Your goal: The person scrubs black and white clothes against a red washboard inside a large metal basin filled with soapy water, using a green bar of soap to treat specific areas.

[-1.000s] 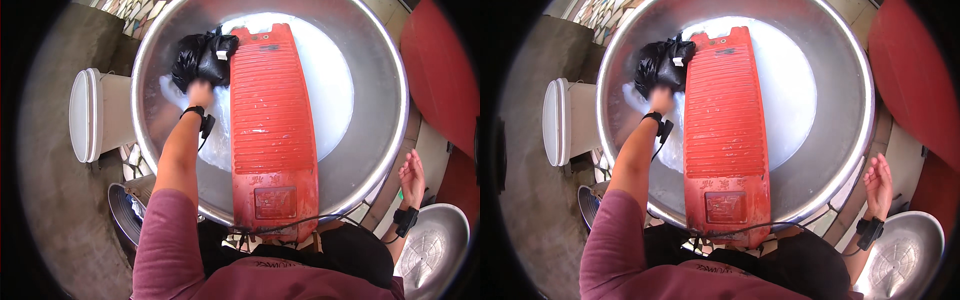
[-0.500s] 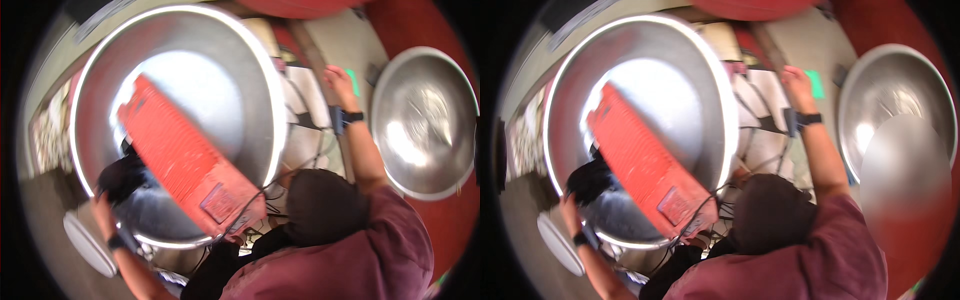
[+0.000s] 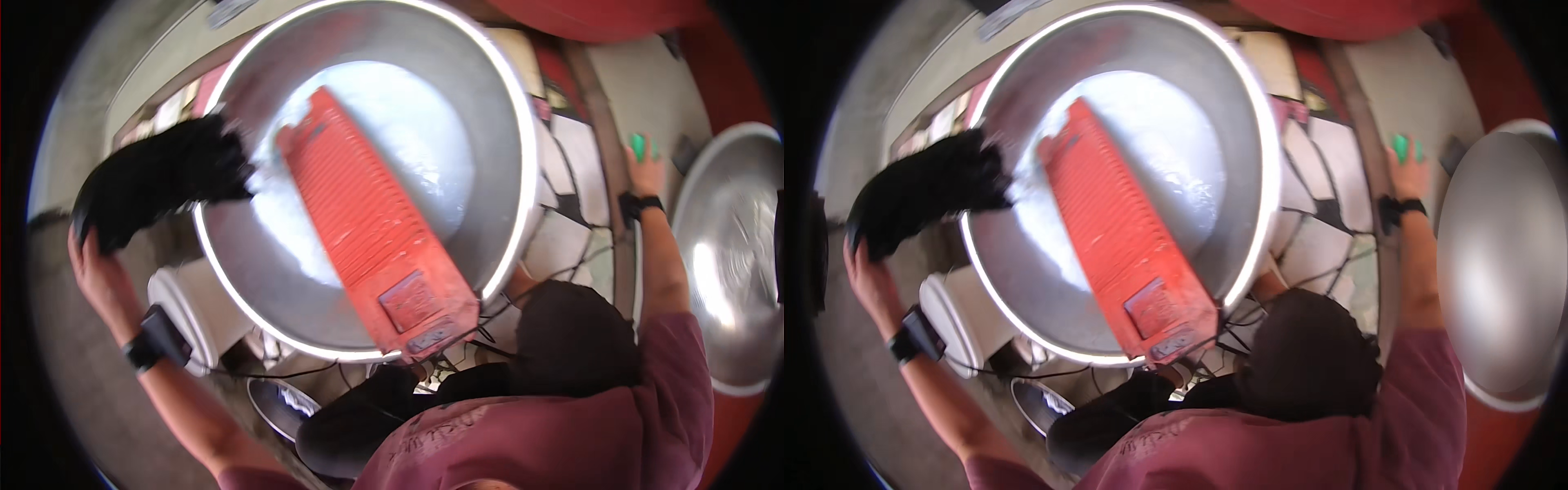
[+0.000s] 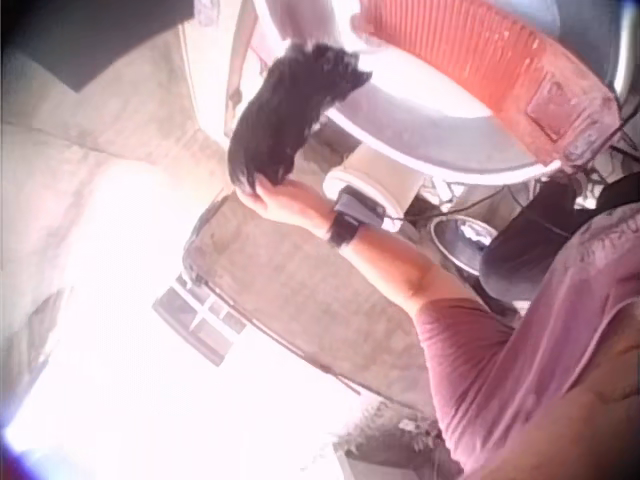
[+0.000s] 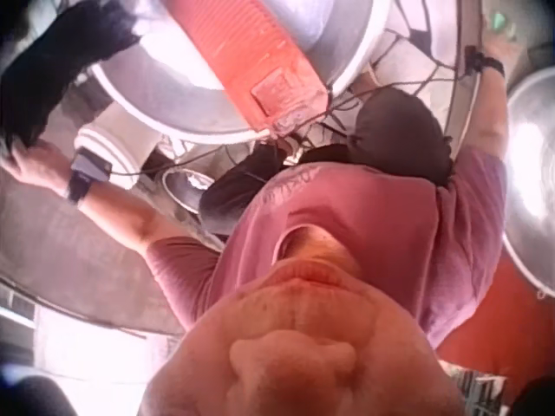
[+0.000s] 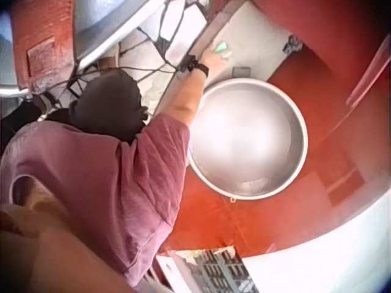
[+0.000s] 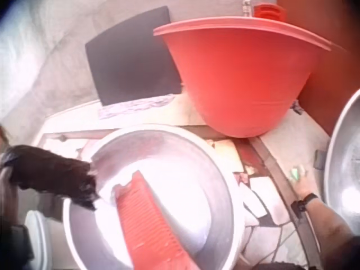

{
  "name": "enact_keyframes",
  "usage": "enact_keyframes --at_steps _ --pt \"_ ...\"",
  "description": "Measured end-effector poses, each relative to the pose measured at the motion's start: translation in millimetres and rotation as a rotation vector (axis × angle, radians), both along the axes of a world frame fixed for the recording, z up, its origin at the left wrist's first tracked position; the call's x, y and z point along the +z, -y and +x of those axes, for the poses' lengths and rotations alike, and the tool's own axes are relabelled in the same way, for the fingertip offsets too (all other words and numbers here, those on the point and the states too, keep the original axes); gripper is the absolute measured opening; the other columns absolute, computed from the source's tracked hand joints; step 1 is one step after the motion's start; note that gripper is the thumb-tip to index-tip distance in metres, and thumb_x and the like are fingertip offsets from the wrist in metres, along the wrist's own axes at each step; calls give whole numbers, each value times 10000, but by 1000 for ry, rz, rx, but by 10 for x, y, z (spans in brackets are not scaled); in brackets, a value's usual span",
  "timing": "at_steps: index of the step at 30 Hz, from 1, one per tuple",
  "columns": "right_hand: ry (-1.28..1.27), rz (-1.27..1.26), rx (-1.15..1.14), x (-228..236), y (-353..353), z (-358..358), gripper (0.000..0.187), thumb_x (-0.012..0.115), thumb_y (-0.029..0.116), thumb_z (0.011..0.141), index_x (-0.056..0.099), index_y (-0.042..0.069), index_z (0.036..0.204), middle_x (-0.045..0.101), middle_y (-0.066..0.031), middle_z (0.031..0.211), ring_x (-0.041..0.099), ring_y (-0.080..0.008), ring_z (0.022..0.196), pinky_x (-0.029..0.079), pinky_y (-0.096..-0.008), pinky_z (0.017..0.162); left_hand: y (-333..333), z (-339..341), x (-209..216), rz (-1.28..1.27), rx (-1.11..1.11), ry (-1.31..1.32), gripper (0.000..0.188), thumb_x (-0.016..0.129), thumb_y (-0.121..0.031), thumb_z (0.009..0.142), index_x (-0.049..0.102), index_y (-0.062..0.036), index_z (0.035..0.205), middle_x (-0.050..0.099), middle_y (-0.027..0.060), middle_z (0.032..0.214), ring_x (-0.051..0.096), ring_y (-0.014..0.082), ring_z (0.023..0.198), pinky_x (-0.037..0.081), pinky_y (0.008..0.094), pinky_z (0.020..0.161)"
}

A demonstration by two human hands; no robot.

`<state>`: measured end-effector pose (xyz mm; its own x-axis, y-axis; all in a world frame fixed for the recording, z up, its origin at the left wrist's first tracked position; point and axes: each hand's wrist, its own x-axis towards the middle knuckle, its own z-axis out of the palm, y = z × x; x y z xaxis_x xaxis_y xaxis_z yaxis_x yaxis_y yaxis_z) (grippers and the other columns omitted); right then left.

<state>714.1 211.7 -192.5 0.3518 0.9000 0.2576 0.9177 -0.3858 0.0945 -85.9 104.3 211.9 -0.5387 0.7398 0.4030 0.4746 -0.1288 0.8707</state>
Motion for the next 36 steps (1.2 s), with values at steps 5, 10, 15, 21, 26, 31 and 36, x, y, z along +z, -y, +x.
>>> enact_keyframes --at_steps 5,10,15,21,26,31,36 --pt "29 -95 17 27 -100 -94 595 536 508 818 321 372 1356 564 -236 876 583 -378 796 471 -478 678 175 966 -786 -47 -36 35 335 542 -4 843 509 36 1174 558 83 1089 531 142 983 416 272 878" --pt "-232 51 -84 196 -239 -170 573 528 463 851 331 311 1368 580 -252 963 588 -389 870 469 -458 739 562 1684 -1564 -536 -437 -507 435 524 140 618 590 -21 1017 548 102 972 535 232 938 461 319 796" --pt "-910 226 529 1514 -396 -1497 508 473 225 919 319 50 1371 374 -154 1382 384 -248 1257 304 -334 1006 1011 2154 -2047 -657 -705 -568 412 572 53 621 606 -27 1024 539 128 901 520 289 874 461 368 775" --pt "-659 -136 1459 2199 14 -3622 589 689 187 721 480 168 1271 499 -82 1226 455 -306 1064 348 -400 938 1330 2077 -1996 -748 -811 -658 475 637 -82 683 543 1 1141 585 147 978 567 303 914 476 357 814" --pt "-575 -392 2109 1786 757 -4757 586 705 381 658 527 329 1214 516 -81 1045 475 -252 943 370 -381 732 1520 2004 -1954 -820 -912 -661 607 609 -192 727 430 5 1272 530 205 1196 501 324 1145 445 360 929" --pt "-224 -369 2217 1146 525 -5440 426 593 467 746 549 349 1153 521 -94 1007 474 -252 947 366 -383 709 1567 1956 -1991 -793 -930 -609 631 619 -203 712 426 4 1275 535 206 1187 496 327 1150 461 358 906" --pt "-107 -297 1545 679 -651 -5670 389 546 467 812 496 378 1187 530 -133 1032 477 -315 1004 400 -469 784 1527 1876 -2046 -771 -935 -434 640 651 -146 691 430 -25 1278 558 162 1162 505 307 1140 465 368 897"
